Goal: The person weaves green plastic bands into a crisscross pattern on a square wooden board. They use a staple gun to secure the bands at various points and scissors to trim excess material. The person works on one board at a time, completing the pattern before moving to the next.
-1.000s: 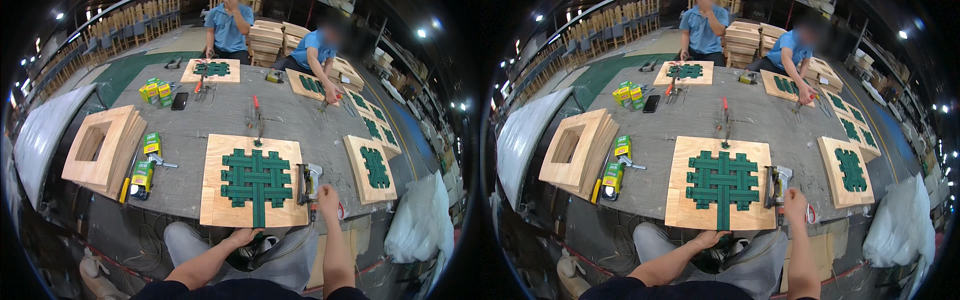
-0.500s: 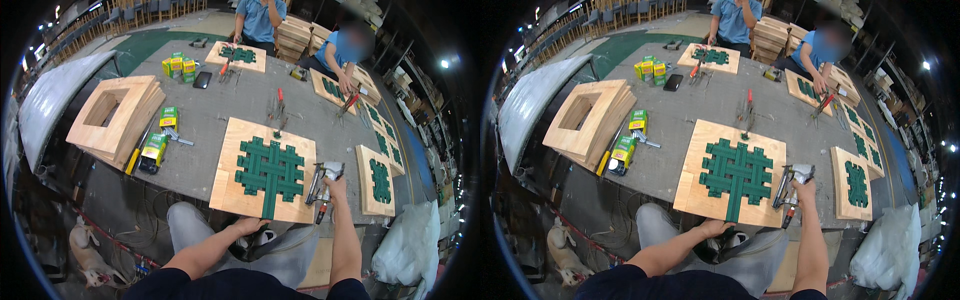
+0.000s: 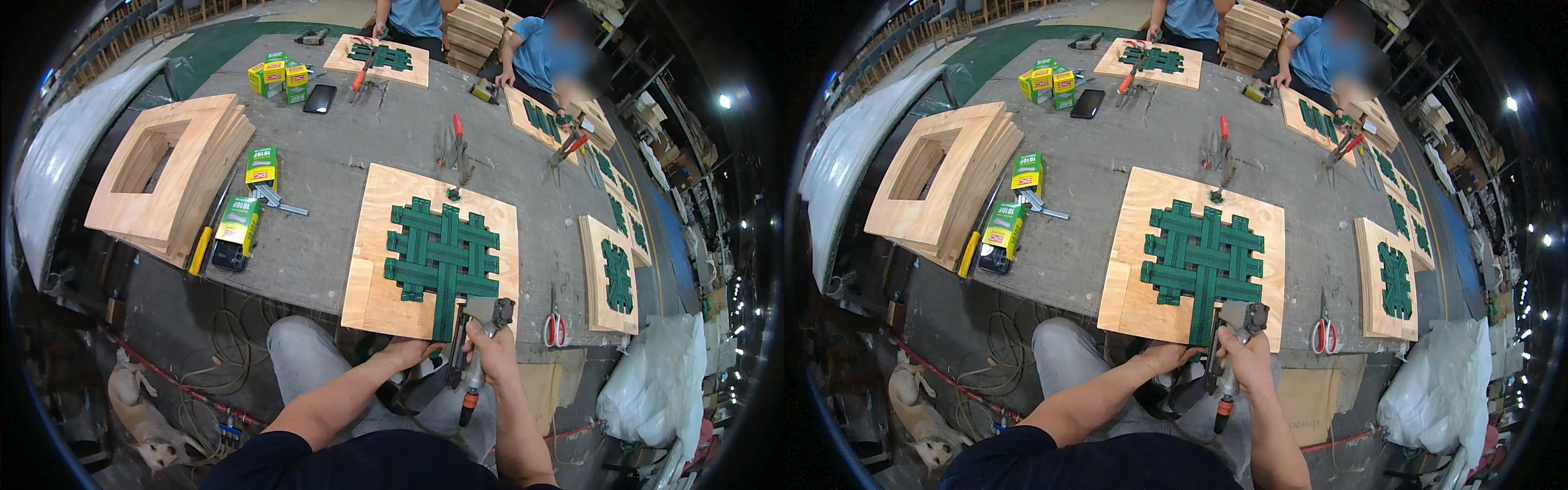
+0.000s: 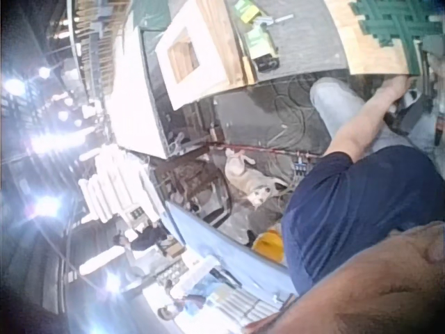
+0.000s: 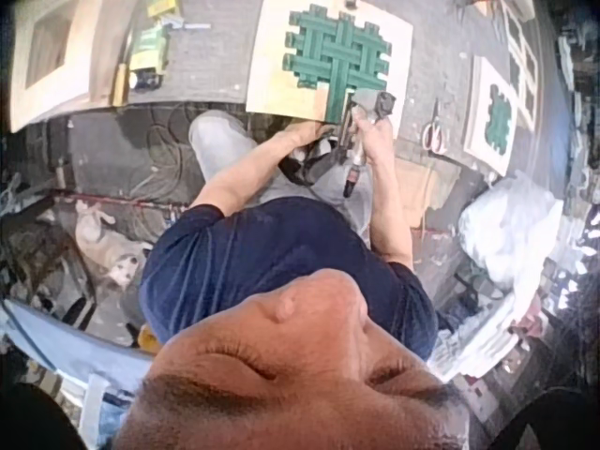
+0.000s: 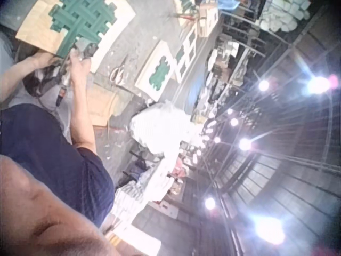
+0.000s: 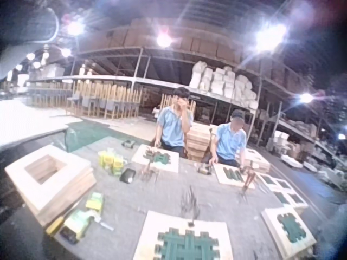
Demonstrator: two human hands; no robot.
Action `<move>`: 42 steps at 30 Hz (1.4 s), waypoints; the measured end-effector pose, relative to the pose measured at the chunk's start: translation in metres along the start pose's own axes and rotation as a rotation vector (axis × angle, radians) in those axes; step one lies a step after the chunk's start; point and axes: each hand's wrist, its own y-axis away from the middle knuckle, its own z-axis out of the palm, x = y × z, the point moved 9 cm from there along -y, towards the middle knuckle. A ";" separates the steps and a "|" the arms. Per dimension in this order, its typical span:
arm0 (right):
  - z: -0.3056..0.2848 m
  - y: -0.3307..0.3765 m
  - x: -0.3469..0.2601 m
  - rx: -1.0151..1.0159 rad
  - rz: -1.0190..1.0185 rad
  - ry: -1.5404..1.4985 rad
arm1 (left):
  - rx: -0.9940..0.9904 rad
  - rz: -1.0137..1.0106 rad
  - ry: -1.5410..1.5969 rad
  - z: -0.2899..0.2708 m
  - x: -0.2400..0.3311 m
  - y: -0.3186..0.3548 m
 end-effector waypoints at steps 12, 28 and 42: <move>0.022 -0.001 0.009 -0.030 0.089 0.101 | -0.042 -0.010 -0.037 0.001 -0.003 -0.001; 0.040 0.003 0.009 -0.049 0.082 0.100 | -0.078 -0.012 -0.056 -0.003 0.001 0.001; 0.037 0.005 0.023 -0.080 0.069 0.092 | -0.020 -0.068 -0.096 -0.002 -0.001 0.000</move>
